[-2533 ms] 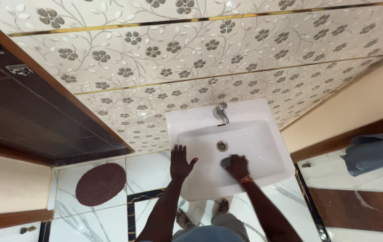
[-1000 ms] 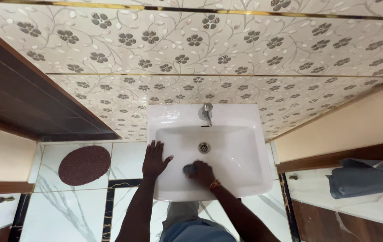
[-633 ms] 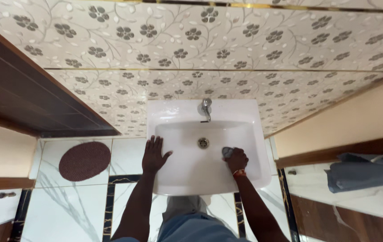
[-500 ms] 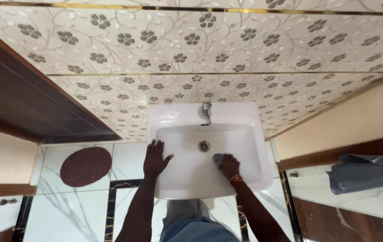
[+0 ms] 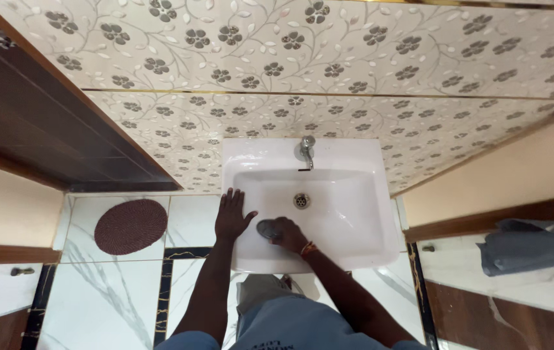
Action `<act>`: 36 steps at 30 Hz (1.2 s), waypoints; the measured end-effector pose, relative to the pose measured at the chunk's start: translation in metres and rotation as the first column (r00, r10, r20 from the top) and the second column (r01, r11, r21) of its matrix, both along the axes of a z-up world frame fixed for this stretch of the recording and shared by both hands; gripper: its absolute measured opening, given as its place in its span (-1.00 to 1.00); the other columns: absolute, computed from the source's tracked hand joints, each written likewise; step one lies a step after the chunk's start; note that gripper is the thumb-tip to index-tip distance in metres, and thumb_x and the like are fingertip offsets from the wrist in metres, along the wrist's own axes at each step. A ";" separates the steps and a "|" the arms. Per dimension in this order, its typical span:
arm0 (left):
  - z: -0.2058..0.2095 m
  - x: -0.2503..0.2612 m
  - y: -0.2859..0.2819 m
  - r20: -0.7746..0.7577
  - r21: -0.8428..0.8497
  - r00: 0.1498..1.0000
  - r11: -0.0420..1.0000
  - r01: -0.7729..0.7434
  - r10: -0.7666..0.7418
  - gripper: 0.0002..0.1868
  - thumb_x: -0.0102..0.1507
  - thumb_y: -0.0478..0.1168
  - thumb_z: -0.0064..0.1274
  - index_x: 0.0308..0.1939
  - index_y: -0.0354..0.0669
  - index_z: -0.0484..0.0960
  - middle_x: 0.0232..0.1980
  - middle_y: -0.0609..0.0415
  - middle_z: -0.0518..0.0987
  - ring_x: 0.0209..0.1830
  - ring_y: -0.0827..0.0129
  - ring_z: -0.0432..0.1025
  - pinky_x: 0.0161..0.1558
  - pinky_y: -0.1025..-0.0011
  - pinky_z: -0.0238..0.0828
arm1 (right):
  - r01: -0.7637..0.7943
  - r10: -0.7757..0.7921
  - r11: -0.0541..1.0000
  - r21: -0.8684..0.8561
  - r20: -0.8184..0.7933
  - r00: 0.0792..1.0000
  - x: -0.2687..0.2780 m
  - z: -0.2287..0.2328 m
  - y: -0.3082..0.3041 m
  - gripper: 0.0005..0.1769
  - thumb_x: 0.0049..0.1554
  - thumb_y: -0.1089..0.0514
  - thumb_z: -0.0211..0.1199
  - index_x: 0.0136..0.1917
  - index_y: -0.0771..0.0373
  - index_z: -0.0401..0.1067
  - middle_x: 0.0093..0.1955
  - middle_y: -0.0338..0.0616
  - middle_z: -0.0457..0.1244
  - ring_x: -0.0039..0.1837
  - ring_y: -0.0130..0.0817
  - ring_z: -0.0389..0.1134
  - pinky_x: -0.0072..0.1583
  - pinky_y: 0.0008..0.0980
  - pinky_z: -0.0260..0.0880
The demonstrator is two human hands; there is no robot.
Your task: The person cleans a white bathroom sink by wiping the basin and faucet with a cloth.
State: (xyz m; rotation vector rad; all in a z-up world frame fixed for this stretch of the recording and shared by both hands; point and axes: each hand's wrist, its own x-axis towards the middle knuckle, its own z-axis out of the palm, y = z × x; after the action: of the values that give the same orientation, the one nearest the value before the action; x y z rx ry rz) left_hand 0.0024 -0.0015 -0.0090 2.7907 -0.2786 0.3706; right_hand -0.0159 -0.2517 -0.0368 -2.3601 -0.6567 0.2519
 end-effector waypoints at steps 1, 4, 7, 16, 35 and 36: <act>-0.001 -0.004 -0.003 -0.022 -0.013 1.000 1.000 0.008 -0.008 -0.11 0.28 0.35 -0.06 0.35 -0.40 0.41 0.44 -0.27 0.38 0.54 -0.12 0.10 0.48 0.00 -0.06 | 0.010 -0.010 1.000 -0.011 -0.069 0.998 0.000 0.004 -0.013 -0.38 -0.12 -0.11 0.56 0.15 0.15 0.50 0.28 0.06 0.31 0.25 0.06 0.34 0.26 -0.04 0.38; 0.000 -0.001 0.001 -0.007 -0.026 1.000 1.000 0.001 -0.001 -0.11 0.27 0.36 -0.06 0.35 -0.39 0.42 0.43 -0.26 0.39 0.54 -0.12 0.11 0.48 -0.01 -0.05 | 0.016 -0.024 0.989 -0.147 -0.051 0.998 0.010 0.022 -0.063 -0.41 -0.20 -0.14 0.49 0.07 0.14 0.56 0.03 0.05 0.40 0.11 0.07 0.38 0.15 0.04 0.40; -0.007 -0.008 0.001 0.099 -0.024 0.995 1.000 0.005 -0.003 -0.12 0.31 0.36 -0.07 0.35 -0.39 0.44 0.43 -0.25 0.41 0.57 -0.10 0.14 0.53 -0.01 -0.02 | 0.362 -0.321 0.864 -0.350 0.172 0.931 0.008 0.036 -0.114 -0.53 0.03 -0.34 0.34 -0.10 0.07 0.57 -0.07 -0.05 0.43 0.07 -0.04 0.42 0.20 -0.04 0.46; -0.001 -0.004 0.001 0.070 -0.028 0.998 1.000 0.000 0.002 -0.11 0.27 0.37 -0.04 0.34 -0.38 0.44 0.40 -0.26 0.43 0.54 -0.11 0.16 0.52 0.00 -0.02 | 0.518 -0.499 0.672 -0.528 0.194 0.845 -0.004 0.036 -0.118 -0.22 -0.14 -0.41 0.38 0.11 0.21 0.49 0.09 0.08 0.33 0.14 0.06 0.35 0.06 -0.01 0.48; -0.016 -0.005 0.002 0.117 -0.056 0.993 0.998 0.007 0.000 -0.12 0.31 0.36 -0.06 0.36 -0.39 0.41 0.44 -0.25 0.39 0.57 -0.08 0.12 0.55 0.00 -0.05 | -0.245 0.190 0.853 -0.461 -0.162 0.968 0.009 0.030 -0.078 -0.36 0.18 0.01 0.11 0.52 -0.06 0.17 0.63 -0.13 0.02 0.66 -0.03 -0.09 0.48 0.26 -0.05; -0.017 -0.003 0.002 0.175 -0.053 0.984 0.999 0.012 -0.003 -0.12 0.33 0.36 -0.06 0.37 -0.39 0.41 0.46 -0.25 0.39 0.59 -0.07 0.12 0.57 0.01 -0.05 | -0.175 0.164 0.853 -0.491 -0.066 0.984 0.016 0.035 -0.095 -0.30 0.15 0.05 0.14 0.55 -0.04 0.14 0.65 -0.07 -0.04 0.65 0.05 -0.13 0.47 0.32 -0.10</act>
State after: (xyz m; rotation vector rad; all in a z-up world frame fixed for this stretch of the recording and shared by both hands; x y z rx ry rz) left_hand -0.0011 0.0003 -0.0261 2.7065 -0.3140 0.6143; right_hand -0.0004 -0.3471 -0.0021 -2.7824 -0.8754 0.5858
